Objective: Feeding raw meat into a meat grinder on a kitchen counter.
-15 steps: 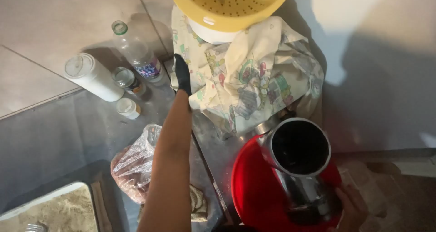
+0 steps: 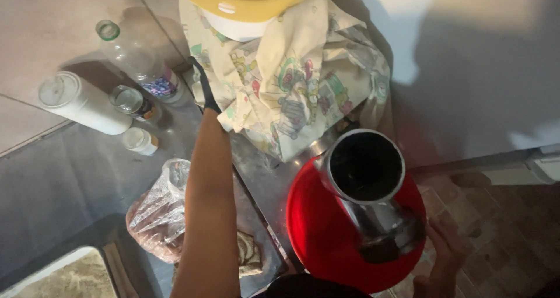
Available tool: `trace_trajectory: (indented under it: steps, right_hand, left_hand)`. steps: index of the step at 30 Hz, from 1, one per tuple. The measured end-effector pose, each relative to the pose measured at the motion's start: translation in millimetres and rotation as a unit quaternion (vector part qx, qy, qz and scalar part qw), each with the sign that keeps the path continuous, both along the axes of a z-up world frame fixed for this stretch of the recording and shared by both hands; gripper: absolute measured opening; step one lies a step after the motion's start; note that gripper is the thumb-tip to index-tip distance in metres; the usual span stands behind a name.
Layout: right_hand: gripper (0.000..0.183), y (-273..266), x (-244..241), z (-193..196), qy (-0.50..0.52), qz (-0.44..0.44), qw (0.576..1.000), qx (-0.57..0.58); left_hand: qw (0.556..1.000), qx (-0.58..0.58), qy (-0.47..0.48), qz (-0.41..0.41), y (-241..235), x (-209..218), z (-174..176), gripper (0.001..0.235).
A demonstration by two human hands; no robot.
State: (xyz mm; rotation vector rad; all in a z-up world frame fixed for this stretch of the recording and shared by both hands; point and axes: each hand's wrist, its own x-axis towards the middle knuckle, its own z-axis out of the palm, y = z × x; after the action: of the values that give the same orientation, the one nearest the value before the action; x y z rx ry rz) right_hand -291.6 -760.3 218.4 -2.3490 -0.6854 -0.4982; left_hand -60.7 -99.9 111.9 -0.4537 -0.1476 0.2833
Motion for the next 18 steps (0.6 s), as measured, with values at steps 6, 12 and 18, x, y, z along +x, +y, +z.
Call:
trace_trajectory:
  steps: [6,12,18]
  right_hand:
    - [0.1,-14,13,-3,-0.119,0.041,0.992,0.006]
    - [0.057,116,5,131,0.128,0.139,0.981,-0.031]
    - [0.047,302,-14,127,0.029,0.373,0.927,-0.017]
  left_hand:
    - [0.886,0.376,0.25,0.103,-9,-44,63,0.076]
    - [0.451,0.707,0.355,0.414,-22,-144,-69,0.045]
    - [0.499,0.688,0.52,0.087,-183,-391,134,0.036]
